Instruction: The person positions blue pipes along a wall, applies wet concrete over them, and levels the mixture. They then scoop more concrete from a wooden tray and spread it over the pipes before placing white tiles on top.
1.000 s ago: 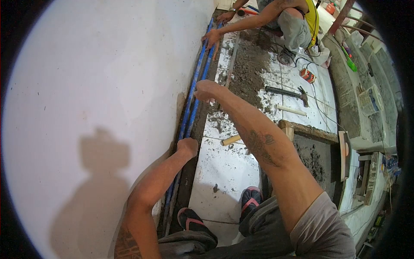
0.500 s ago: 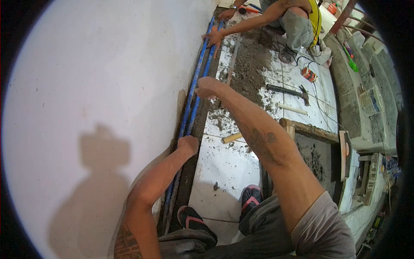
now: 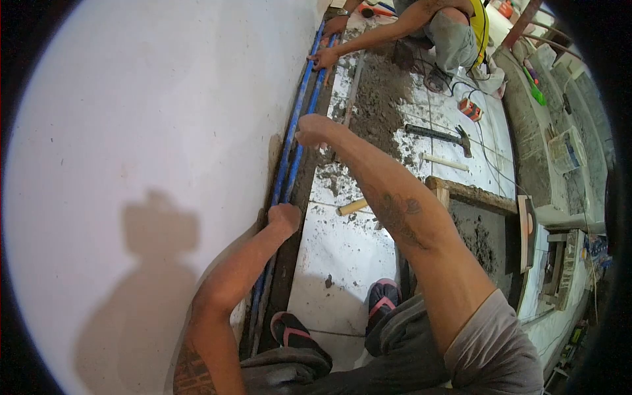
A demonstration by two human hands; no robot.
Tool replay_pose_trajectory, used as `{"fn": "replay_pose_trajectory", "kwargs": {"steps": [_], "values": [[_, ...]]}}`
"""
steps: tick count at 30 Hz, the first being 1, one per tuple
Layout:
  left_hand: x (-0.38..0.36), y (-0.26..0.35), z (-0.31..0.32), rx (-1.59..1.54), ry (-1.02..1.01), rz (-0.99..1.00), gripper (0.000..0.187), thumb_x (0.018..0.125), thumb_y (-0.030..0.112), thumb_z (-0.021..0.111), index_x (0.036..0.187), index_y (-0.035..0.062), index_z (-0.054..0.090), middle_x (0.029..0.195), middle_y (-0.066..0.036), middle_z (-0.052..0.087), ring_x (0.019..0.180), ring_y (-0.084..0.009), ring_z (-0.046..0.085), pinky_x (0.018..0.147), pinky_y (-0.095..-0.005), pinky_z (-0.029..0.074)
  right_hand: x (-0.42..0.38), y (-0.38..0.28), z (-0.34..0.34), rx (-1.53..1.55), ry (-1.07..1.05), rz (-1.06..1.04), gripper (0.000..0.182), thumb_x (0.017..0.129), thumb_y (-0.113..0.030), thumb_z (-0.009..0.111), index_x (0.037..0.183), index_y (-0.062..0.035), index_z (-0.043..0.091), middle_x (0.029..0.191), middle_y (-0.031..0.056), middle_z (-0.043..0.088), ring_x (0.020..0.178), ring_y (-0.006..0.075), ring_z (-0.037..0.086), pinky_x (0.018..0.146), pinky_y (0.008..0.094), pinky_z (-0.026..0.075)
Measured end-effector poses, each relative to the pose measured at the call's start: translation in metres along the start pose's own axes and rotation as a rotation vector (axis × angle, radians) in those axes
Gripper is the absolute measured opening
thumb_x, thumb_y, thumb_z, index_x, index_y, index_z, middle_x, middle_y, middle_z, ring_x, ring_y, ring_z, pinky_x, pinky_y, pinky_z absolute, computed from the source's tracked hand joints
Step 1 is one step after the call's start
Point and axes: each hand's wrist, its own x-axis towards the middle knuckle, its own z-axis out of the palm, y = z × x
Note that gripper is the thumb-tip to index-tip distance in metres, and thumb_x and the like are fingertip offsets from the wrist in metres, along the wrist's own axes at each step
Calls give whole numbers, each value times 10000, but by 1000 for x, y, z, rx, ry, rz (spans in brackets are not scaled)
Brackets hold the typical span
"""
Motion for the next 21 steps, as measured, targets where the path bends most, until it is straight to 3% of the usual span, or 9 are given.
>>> {"fn": "replay_pose_trajectory", "kwargs": {"steps": [4,7,10,13,16,19,21], "values": [[8,-12,17,-65,194,-210,194,871,176,584,941,31,692,877,-177,711,817,-333,714,678,-423,580,1,-2,0,12,-2,49,238,787,-197,646,826,28,715,774,202,703,652,283,700,562,416,562],[10,-25,23,-191,383,-244,240,919,207,526,1035,15,610,876,-217,674,804,-378,698,680,-470,572,14,4,7,-57,6,-74,223,808,-181,627,780,29,696,719,196,681,621,268,681,539,406,550],[-7,-34,15,-227,328,-1,286,958,223,459,1132,8,532,911,-266,637,821,-423,678,698,-510,560,-4,2,5,143,-5,47,227,828,-173,607,744,29,667,676,172,649,591,250,647,512,391,530],[-2,-38,29,-232,212,-78,345,958,233,464,1212,-1,448,954,-276,624,836,-453,663,716,-518,556,-22,-7,-9,228,35,76,230,834,-164,602,709,27,630,634,141,608,564,230,610,480,373,500],[7,-36,41,-326,355,-169,376,943,227,505,1228,-1,414,954,-297,620,835,-471,656,738,-522,553,-24,-7,-16,154,-58,48,218,821,-165,619,726,31,633,656,142,622,565,226,616,477,372,500],[11,-37,36,-357,406,-218,458,917,188,542,1259,-52,355,940,-321,628,849,-481,653,750,-521,551,-5,-3,-3,151,-12,148,216,809,-166,626,717,30,630,650,138,618,550,226,609,475,376,499],[11,-39,22,-479,252,-267,485,914,184,555,1258,-85,343,984,-320,631,938,-463,644,824,-509,533,2,4,6,219,-33,135,220,808,-169,622,717,31,633,662,140,626,557,229,615,485,382,509]]}}
